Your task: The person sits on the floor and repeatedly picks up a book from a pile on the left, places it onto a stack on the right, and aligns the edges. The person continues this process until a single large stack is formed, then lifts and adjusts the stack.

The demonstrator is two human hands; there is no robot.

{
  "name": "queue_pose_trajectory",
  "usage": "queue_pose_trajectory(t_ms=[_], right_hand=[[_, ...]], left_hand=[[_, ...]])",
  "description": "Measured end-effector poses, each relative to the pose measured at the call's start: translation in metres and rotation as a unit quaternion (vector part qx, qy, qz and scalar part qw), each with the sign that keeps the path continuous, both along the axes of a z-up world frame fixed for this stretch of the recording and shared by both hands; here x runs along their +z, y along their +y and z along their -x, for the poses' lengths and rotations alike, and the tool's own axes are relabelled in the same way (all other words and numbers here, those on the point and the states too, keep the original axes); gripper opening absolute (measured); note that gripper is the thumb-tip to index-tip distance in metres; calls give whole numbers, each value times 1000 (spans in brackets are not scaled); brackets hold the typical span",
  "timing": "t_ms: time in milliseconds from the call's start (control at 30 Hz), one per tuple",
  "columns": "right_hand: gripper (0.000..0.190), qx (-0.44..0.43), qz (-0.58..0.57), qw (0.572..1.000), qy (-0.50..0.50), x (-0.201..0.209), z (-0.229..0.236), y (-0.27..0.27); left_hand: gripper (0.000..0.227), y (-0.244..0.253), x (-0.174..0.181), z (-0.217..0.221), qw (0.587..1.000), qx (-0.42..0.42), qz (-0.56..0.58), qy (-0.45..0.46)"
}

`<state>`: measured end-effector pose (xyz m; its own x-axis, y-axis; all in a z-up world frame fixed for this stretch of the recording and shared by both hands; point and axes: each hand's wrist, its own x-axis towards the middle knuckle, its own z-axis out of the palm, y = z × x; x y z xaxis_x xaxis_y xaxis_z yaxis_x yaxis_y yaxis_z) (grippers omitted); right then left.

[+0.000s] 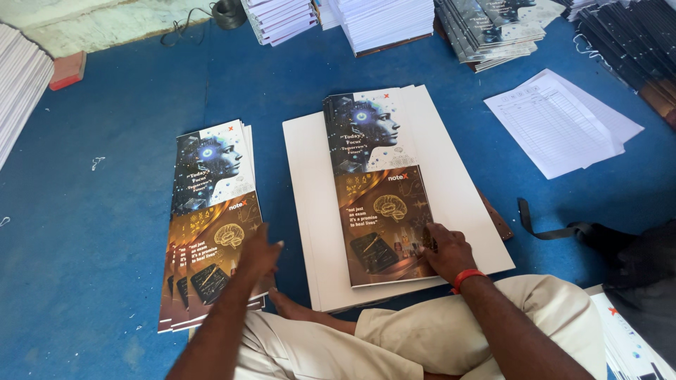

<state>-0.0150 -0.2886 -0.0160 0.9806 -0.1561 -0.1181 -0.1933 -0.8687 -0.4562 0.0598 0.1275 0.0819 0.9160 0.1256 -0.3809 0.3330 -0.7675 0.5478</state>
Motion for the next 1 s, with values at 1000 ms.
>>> queue_pose_trajectory(t_ms=[1000], right_hand=[[58,16,33,999,-21,10,3,5]], left_hand=[[123,182,-115,55,950,247,-190,4]])
